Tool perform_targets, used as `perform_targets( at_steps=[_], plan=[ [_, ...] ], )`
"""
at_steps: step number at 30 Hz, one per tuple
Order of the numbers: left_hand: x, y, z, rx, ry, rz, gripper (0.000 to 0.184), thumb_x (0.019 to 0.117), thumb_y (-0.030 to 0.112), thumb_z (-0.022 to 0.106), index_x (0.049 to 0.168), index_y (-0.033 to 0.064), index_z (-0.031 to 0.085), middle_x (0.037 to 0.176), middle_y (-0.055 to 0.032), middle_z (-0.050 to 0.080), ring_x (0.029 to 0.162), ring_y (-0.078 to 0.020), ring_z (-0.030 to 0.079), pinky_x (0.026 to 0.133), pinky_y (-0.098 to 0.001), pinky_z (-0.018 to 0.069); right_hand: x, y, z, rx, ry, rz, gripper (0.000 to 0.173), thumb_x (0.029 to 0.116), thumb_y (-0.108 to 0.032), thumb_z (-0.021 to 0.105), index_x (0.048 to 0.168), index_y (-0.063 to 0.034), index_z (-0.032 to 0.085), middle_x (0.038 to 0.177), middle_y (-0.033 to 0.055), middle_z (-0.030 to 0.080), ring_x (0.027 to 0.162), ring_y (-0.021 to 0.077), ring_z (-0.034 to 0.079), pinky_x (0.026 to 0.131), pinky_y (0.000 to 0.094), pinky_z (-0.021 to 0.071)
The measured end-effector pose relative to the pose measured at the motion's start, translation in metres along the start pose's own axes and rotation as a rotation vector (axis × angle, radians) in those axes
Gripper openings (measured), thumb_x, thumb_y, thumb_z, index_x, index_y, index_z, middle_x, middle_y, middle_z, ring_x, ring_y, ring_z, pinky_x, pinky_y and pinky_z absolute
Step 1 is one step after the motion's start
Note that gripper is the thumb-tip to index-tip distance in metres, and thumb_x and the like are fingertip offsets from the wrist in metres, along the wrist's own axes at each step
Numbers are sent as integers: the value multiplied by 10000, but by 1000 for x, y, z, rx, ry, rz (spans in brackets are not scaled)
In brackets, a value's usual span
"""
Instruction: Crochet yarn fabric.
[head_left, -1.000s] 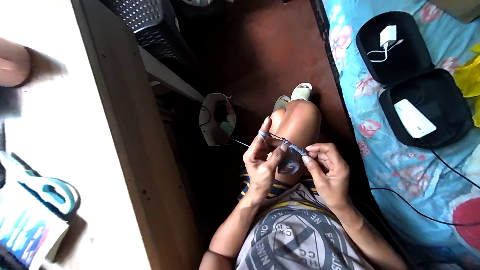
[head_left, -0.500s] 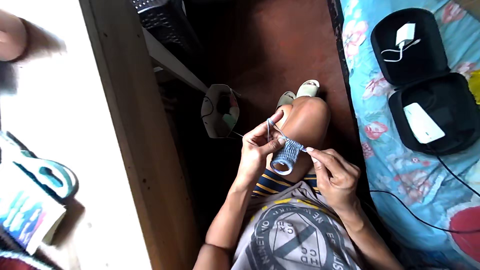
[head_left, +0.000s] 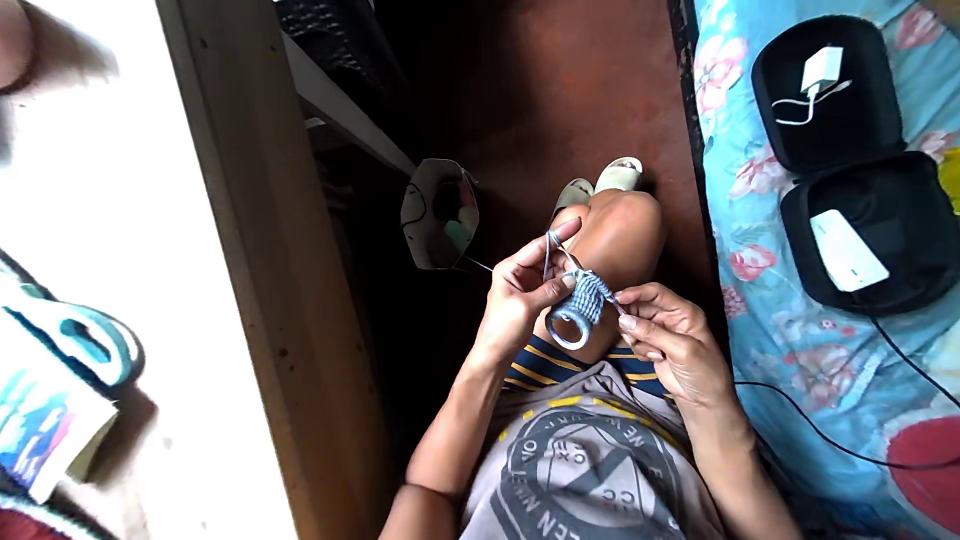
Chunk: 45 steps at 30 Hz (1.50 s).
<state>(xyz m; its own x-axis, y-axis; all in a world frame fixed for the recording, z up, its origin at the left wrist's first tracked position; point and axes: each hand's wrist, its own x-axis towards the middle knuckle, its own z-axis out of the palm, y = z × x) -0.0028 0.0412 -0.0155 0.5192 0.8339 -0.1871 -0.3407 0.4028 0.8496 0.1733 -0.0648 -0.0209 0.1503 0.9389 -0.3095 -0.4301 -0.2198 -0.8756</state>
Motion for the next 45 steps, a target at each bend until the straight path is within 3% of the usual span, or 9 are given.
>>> perform_targets(
  at_steps=[5,9,12,14,17,20,24,31,45],
  plan=[
    [-1,3,11,203,129,58,705,872,-119,627,1530,62,453,869,-56,728,679,-79,665,620,-222,564,2,0,5,-211,52,-152,218,923,48,589,1085,-35,709,835,-38,716,646,-21,592,571,123,471],
    [-3,0,18,206,189,130,693,863,-145,635,1512,36,475,872,-38,745,699,-73,683,675,-236,589,3,-1,15,-177,79,-153,201,931,26,580,1096,-49,666,795,-49,689,610,-36,546,528,117,413],
    [-5,-5,20,331,194,224,638,851,-125,646,1464,-3,522,904,-23,739,752,-72,687,731,-253,595,2,0,25,-591,120,-380,131,948,-28,602,1047,14,675,879,-9,701,773,-42,635,716,114,539],
    [-6,-15,19,502,181,421,545,851,-100,639,1390,-54,576,933,-52,745,793,-72,696,755,-263,597,4,-3,29,-757,156,-411,137,955,-69,598,1012,4,699,847,18,709,753,-35,629,711,123,523],
    [-5,-23,17,532,168,567,468,886,-70,658,1347,3,628,940,-46,748,849,-84,705,804,-278,596,10,-14,29,-457,98,-234,115,942,-27,590,1046,-39,639,809,-44,675,670,-41,598,605,110,492],
    [-8,-12,20,311,210,410,526,879,-71,685,1381,77,633,963,1,762,840,-78,714,796,-280,607,9,-12,24,-251,82,-209,174,931,19,588,1086,-54,618,824,-47,692,667,-25,594,579,126,469],
    [-6,-7,20,99,228,257,548,857,-121,658,1381,38,628,933,-26,768,790,-85,719,764,-274,610,2,5,23,-776,271,-601,155,971,-44,609,1020,51,721,899,83,718,823,8,659,759,130,539],
    [-5,1,11,42,177,161,390,875,-98,636,1235,24,724,897,-26,751,759,-72,694,727,-259,595,1,8,20,-1187,378,-870,200,971,-27,591,995,-27,789,812,134,704,736,167,670,640,230,521],
    [-2,5,-3,-95,50,17,380,887,-98,580,1230,1,711,783,-37,709,640,-62,649,624,-223,571,2,4,2,-787,127,-635,172,974,-48,617,1013,29,766,832,63,686,749,-32,595,691,92,487]
  ],
)
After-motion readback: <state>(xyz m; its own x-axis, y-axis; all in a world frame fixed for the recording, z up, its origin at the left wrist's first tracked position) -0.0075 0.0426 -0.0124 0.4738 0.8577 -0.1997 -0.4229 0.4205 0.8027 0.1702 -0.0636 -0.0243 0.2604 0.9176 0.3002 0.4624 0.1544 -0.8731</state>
